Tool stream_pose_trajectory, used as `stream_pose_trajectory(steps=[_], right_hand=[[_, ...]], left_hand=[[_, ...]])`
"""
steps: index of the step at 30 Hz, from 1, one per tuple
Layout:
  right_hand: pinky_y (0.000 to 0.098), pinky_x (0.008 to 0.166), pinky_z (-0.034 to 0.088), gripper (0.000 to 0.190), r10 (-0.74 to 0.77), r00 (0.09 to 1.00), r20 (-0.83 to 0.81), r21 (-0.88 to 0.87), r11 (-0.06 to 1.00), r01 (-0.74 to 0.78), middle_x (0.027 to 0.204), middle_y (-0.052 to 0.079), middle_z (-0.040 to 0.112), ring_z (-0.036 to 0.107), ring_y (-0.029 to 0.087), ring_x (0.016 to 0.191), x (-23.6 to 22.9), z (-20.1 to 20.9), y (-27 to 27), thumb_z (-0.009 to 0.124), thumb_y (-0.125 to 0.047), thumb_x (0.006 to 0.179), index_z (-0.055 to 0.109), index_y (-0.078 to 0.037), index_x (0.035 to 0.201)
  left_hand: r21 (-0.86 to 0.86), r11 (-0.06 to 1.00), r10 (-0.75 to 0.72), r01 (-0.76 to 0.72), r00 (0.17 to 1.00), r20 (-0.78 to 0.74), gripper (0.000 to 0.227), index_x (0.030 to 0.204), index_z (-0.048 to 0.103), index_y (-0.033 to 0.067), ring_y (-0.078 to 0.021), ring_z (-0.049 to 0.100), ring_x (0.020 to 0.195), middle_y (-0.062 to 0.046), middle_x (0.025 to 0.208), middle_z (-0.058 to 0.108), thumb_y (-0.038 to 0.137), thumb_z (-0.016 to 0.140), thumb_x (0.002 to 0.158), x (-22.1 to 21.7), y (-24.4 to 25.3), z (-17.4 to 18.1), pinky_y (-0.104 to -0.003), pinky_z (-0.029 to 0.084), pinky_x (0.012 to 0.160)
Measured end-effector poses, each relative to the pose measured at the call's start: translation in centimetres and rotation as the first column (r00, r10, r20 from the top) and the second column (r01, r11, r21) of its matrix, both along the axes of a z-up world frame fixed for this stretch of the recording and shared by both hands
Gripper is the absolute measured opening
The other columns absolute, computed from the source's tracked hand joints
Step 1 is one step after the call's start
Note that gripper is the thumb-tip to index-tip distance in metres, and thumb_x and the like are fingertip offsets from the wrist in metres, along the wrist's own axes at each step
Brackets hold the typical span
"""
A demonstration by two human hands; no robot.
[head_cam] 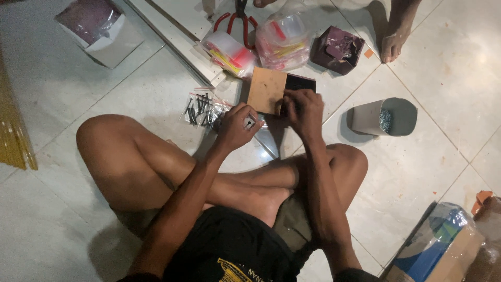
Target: The person sits on the floor and repeatedly picks up small screws from a plastic bag, placing them into a small cardboard box. The person handles the screws one by one or in small groups, transferring them from the bag to the box.
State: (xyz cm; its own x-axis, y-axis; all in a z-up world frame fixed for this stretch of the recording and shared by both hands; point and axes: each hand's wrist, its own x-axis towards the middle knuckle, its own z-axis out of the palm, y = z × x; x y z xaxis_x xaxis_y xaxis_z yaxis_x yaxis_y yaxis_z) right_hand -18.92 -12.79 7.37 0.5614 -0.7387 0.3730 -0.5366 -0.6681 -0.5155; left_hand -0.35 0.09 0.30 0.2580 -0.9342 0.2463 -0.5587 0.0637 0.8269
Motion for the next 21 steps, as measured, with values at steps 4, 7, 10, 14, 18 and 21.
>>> stream_pose_trajectory(steps=[4,7,10,14,18,21], right_hand=[[0.0528,0.096,0.044,0.031,-0.167,0.905,-0.392,-0.043,0.986,0.163,0.115,0.008,0.064,0.056,0.035,0.111,-1.7,-3.2,-3.5,0.079,-0.030,0.098,0.078,-0.020,0.127],[0.0607,0.105,0.038,0.043,-0.142,0.857,-0.495,0.033,0.983,0.182,0.127,0.011,0.059,0.044,0.038,0.121,-0.4,-3.5,-4.0,0.079,-0.035,0.098,0.073,-0.020,0.138],[0.0684,0.110,0.032,0.043,-0.155,0.819,-0.553,0.097,0.964,0.247,0.133,0.009,0.057,0.041,0.041,0.128,0.1,-4.5,-3.9,0.078,-0.037,0.097,0.074,-0.025,0.138],[0.0641,0.109,0.032,0.035,-0.169,0.875,-0.453,0.055,0.975,0.217,0.127,0.007,0.054,0.041,0.040,0.124,-0.6,-7.1,-4.8,0.082,-0.036,0.093,0.079,-0.029,0.127],[0.0581,0.107,0.035,0.029,-0.181,0.888,-0.422,0.008,0.979,0.204,0.124,0.004,0.052,0.043,0.037,0.123,-0.2,-7.7,-5.0,0.078,-0.043,0.095,0.078,-0.029,0.121],[0.0573,0.106,0.036,0.030,-0.174,0.889,-0.424,-0.011,0.982,0.187,0.123,0.005,0.052,0.045,0.037,0.123,-0.4,-8.4,-5.4,0.074,-0.048,0.098,0.076,-0.029,0.122]], left_hand=[[-0.003,1.000,-0.010,0.010,1.000,-0.003,0.016,0.090,0.066,0.0185,-0.0358,0.072,0.088,-0.002,0.089,0.063,0.025,0.080,0.086,-0.1,-0.1,0.3,-0.050,0.058,0.077],[0.019,1.000,-0.020,0.020,1.000,-0.015,0.018,0.089,0.065,0.0179,-0.0364,0.072,0.088,-0.002,0.088,0.064,0.026,0.081,0.086,0.1,-0.3,0.2,-0.051,0.058,0.078],[0.029,1.000,-0.002,0.003,0.999,-0.039,0.020,0.088,0.065,0.0185,-0.0366,0.072,0.089,-0.003,0.089,0.063,0.028,0.083,0.088,0.0,0.0,-0.2,-0.051,0.058,0.079],[0.017,1.000,-0.008,0.009,0.999,-0.032,0.020,0.089,0.064,0.0183,-0.0376,0.072,0.089,-0.004,0.089,0.064,0.027,0.082,0.088,-0.1,0.1,0.3,-0.051,0.058,0.080],[0.007,1.000,-0.015,0.015,0.998,-0.055,0.020,0.089,0.064,0.0192,-0.0361,0.072,0.089,-0.003,0.089,0.064,0.028,0.082,0.088,0.1,0.0,0.4,-0.048,0.058,0.080],[0.009,1.000,-0.009,0.009,1.000,0.010,0.019,0.089,0.064,0.0187,-0.0357,0.072,0.090,-0.005,0.088,0.064,0.024,0.081,0.083,0.0,0.2,0.1,-0.050,0.059,0.080]])
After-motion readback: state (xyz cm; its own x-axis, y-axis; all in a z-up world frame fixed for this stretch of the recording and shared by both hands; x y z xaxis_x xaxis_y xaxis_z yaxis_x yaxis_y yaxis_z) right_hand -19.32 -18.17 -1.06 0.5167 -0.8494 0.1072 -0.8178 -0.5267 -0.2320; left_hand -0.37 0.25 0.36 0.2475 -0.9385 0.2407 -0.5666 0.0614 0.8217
